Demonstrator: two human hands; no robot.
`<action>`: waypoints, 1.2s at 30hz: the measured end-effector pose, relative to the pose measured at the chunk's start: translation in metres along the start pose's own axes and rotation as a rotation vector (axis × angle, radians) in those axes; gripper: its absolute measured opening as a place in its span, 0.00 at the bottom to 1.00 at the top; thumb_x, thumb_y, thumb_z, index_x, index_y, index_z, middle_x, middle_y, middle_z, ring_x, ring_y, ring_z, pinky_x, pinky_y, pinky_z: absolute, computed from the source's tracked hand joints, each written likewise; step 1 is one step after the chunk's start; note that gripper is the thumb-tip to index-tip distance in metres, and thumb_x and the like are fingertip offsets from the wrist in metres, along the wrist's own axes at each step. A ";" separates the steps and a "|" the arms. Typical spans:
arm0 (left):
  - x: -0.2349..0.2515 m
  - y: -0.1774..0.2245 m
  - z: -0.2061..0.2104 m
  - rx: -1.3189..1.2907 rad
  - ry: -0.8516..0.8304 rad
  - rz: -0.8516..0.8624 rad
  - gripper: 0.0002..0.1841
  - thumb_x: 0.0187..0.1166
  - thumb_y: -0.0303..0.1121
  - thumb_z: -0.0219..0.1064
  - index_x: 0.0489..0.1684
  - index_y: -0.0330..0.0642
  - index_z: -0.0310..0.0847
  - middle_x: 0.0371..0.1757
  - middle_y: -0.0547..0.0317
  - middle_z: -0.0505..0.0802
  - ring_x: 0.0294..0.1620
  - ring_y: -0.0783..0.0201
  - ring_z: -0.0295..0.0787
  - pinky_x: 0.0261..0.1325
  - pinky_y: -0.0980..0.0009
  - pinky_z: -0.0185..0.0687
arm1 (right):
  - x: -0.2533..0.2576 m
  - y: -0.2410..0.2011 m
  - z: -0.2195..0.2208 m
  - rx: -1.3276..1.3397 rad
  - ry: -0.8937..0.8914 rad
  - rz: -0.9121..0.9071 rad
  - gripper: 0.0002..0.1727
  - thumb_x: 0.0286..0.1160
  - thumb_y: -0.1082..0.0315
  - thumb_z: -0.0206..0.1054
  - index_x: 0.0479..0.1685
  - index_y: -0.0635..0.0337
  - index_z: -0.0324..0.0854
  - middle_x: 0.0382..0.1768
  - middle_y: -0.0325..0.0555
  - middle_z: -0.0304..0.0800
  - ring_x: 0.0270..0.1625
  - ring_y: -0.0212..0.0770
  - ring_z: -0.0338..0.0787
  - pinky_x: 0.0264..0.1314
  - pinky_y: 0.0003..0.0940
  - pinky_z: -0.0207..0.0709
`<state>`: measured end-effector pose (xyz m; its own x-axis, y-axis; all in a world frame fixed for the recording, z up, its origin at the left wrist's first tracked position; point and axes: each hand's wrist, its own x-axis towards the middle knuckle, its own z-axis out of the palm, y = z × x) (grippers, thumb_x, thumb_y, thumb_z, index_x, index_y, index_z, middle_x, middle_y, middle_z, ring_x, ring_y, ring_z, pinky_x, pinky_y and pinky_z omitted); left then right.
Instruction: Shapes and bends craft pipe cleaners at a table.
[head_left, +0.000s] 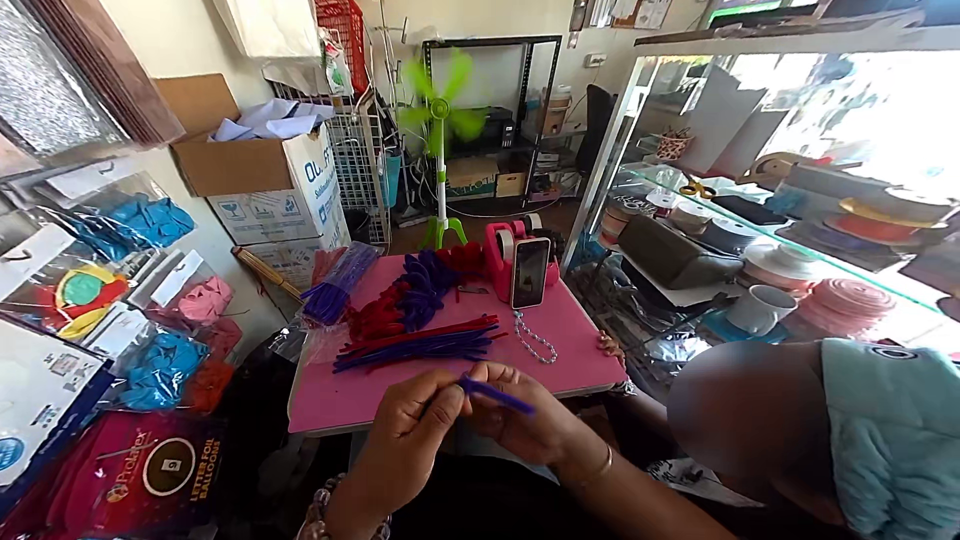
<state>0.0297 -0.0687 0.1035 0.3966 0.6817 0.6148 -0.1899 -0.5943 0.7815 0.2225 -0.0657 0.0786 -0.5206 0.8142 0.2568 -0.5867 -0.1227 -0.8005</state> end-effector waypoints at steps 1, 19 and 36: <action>-0.001 0.004 -0.003 -0.089 -0.092 -0.094 0.12 0.91 0.36 0.56 0.41 0.48 0.86 0.26 0.80 0.82 0.21 0.91 0.66 0.24 0.93 0.60 | 0.004 -0.006 -0.012 -0.021 -0.069 0.037 0.06 0.80 0.63 0.67 0.38 0.45 0.90 0.30 0.30 0.89 0.26 0.20 0.80 0.29 0.17 0.73; -0.015 -0.034 -0.005 -0.124 0.167 -0.229 0.13 0.89 0.32 0.55 0.38 0.48 0.87 0.24 0.78 0.82 0.21 0.86 0.72 0.24 0.89 0.67 | 0.005 0.031 0.011 -0.994 0.281 -0.694 0.03 0.75 0.73 0.71 0.39 0.63 0.89 0.28 0.35 0.83 0.27 0.17 0.74 0.30 0.10 0.69; -0.026 -0.022 -0.021 -0.857 -0.528 -0.561 0.13 0.88 0.42 0.61 0.37 0.49 0.90 0.25 0.78 0.84 0.20 0.89 0.72 0.22 0.91 0.64 | 0.001 -0.012 -0.010 -0.419 -0.311 -0.045 0.04 0.74 0.75 0.72 0.41 0.57 0.88 0.30 0.27 0.88 0.31 0.17 0.82 0.34 0.14 0.75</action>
<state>0.0050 -0.0643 0.0723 0.9065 0.3746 0.1944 -0.3353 0.3594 0.8709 0.2354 -0.0574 0.0827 -0.6977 0.5983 0.3940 -0.3477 0.1980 -0.9165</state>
